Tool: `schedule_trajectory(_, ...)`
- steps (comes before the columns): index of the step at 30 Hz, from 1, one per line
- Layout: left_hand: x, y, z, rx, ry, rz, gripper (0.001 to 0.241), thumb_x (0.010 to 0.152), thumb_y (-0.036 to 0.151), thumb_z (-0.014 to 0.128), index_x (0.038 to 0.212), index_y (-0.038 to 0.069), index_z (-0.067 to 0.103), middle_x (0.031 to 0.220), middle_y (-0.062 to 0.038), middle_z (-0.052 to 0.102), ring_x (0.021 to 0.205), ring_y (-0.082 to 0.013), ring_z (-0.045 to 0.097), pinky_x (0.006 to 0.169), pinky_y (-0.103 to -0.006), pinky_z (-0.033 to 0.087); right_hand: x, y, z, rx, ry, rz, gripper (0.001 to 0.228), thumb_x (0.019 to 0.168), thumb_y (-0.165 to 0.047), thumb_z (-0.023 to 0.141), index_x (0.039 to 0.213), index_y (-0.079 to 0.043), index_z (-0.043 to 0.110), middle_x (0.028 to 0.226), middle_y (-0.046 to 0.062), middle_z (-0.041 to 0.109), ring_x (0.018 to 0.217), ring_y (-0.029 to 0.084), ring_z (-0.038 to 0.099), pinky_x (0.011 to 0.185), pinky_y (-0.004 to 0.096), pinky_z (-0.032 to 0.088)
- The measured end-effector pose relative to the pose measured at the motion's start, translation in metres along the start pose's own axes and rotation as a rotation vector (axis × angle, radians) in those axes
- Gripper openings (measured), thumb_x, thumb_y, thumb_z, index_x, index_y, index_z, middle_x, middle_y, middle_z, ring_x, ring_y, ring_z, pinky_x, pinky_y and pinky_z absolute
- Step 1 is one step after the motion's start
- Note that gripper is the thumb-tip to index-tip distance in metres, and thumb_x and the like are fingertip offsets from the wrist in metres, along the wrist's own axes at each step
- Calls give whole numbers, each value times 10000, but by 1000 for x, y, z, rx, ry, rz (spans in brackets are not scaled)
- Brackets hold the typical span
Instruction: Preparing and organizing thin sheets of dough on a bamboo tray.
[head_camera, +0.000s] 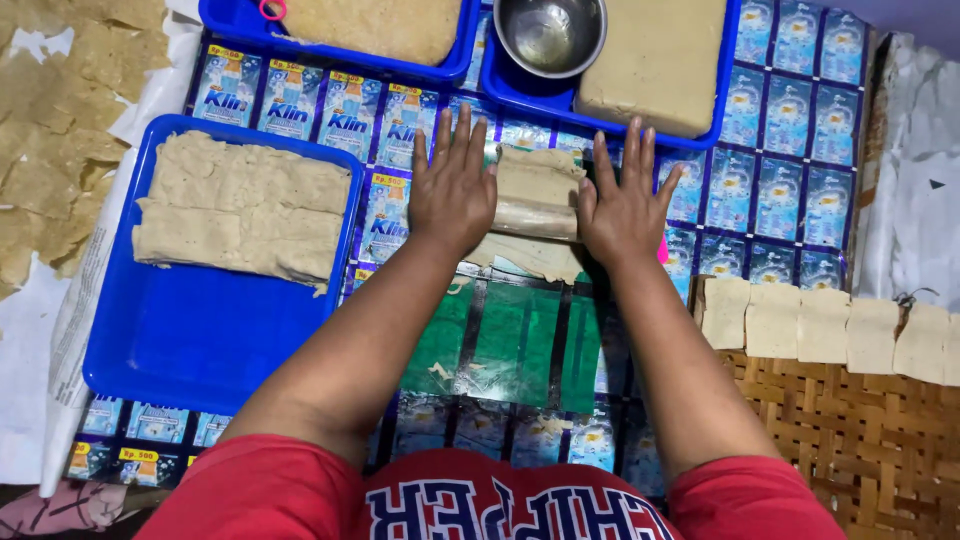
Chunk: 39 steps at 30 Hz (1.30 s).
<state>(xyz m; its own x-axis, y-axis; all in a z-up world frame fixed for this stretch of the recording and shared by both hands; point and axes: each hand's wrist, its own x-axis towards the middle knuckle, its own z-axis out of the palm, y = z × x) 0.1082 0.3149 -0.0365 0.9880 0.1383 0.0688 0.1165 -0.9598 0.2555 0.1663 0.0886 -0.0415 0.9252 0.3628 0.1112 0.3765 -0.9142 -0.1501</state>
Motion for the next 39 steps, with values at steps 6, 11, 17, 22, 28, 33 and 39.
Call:
schedule_trajectory(6, -39, -11, -8, -98, -36, 108, 533, 1102, 429, 352, 1539, 141, 458, 1663, -169, 308, 1556, -380, 206, 1233, -590, 163, -49, 14, 16, 36, -23, -90, 710, 1037, -625, 398, 1611, -209, 384, 1716, 167, 182, 1585, 341, 157, 1208, 679, 101)
schedule_trajectory(11, -55, -43, -21, -615, 155, -169, 477, 1058, 23, 366, 1532, 18, 419, 1598, -258, 369, 1520, -420, 258, 1258, -535, 209, -75, 43, 27, -2, -44, -250, 656, 802, -596, 728, 1350, -284, 550, 1162, -51, 560, 1177, 205, 553, 959, 455, 443)
schedule_trajectory(17, -119, -30, 9, -265, -85, -3, 475, 1077, 54, 412, 1518, -113, 359, 1604, -372, 271, 1520, -503, 204, 1240, -573, 188, -127, 63, 44, 389, 268, 106, 605, 852, -504, 852, 1242, -122, 591, 1023, 111, 590, 991, 393, 636, 829, 529, 507)
schedule_trajectory(22, -115, -48, 58, -110, 100, 29, 355, 1002, 197, 602, 1329, 67, 562, 1323, -156, 554, 1307, -366, 508, 1077, -500, 426, -156, 53, 7, 428, 323, 145, 538, 885, -347, 853, 1185, 15, 592, 993, 249, 587, 966, 512, 607, 841, 582, 482)
schedule_trajectory(28, -95, -54, 52, -181, 58, -70, 276, 912, 193, 727, 1139, 137, 579, 1000, -60, 590, 1005, -325, 612, 843, -480, 536, -173, 59, 8, 458, 297, 212, 555, 870, -375, 863, 1209, -11, 615, 1002, 217, 599, 995, 469, 610, 871, 543, 483)
schedule_trajectory(33, -89, -34, 34, -152, 142, 32, 137, 932, 127, 673, 990, 117, 548, 927, -97, 544, 907, -366, 617, 731, -472, 552, -174, 58, 6, 493, 303, 229, 528, 881, -356, 859, 1194, -6, 619, 1010, 221, 601, 1008, 469, 614, 887, 532, 482)
schedule_trajectory(39, -85, 36, 20, -364, 74, 152, 51, 938, 72, 605, 987, 58, 611, 1003, -143, 540, 904, -446, 643, 706, -512, 600, -176, 63, 6, 495, 303, 266, 521, 890, -368, 856, 1198, -18, 624, 1034, 193, 604, 1032, 438, 618, 913, 497, 488)
